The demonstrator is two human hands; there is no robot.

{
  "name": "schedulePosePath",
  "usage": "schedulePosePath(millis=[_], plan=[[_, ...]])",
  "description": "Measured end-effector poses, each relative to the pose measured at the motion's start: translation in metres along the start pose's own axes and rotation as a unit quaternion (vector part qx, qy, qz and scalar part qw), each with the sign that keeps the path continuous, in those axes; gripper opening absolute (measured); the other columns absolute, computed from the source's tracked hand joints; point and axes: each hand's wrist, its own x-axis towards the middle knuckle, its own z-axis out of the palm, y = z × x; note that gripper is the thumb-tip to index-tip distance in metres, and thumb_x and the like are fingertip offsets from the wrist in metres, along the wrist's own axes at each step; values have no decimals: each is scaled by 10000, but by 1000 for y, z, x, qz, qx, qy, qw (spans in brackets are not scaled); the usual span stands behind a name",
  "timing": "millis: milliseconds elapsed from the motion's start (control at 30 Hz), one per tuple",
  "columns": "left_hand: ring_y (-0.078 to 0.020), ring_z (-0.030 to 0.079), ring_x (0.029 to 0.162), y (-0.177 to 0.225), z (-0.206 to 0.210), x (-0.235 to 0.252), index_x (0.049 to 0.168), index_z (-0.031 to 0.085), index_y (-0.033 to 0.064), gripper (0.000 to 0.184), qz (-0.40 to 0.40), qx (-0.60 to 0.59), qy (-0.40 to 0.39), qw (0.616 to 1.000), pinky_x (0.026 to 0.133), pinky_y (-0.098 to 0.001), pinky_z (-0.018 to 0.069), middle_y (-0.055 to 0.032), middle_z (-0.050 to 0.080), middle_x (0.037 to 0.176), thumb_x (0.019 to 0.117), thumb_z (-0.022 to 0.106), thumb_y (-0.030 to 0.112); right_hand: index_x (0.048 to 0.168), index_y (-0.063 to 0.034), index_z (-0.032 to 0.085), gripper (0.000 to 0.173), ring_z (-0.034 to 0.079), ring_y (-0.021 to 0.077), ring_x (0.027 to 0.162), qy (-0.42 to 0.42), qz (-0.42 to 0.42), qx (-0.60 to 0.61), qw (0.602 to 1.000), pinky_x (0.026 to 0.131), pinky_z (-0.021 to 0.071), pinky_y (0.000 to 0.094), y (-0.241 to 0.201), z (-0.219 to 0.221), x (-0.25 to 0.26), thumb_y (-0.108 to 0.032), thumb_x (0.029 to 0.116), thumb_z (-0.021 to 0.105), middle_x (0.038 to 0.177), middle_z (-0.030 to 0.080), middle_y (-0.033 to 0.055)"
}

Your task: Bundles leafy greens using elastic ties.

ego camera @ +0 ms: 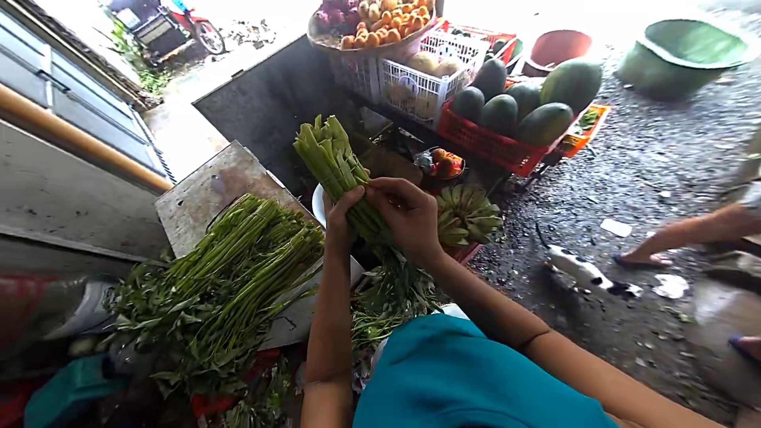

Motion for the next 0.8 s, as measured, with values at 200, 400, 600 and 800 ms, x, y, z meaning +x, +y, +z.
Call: schedulePosePath(millis=[200,400,600,800], plan=[[-144,726,910,6,11,-13,1235,559,58,460,-22,-24,51,998,825,-335,614,-50,736,1014,798,666,160,1098,10,734,187,729,120,907,15,-28,49,998,821,632,294,8,2,-7,-10,912,734,1059,752,83],[-108,709,921,5,13,-17,1314,532,67,547,-10,-14,41,999,845,-310,603,-16,717,1051,797,692,144,1097,-2,754,190,718,139,952,30,-57,35,997,846,619,293,11,-2,-10,-4,907,744,1052,750,77],[-118,703,972,10,13,-23,1305,473,33,612,-7,107,56,993,898,-349,605,-20,700,1068,839,800,258,1113,-20,757,173,715,108,937,8,-21,16,1000,828,606,253,-2,-3,8,-27,946,713,1068,748,82],[-128,694,1054,28,0,-21,1324,466,14,806,-15,160,-24,987,969,-353,587,-35,699,1135,674,927,131,1081,-36,785,162,719,84,873,-46,20,70,996,804,607,235,-14,-2,30,-82,930,751,978,763,52]])
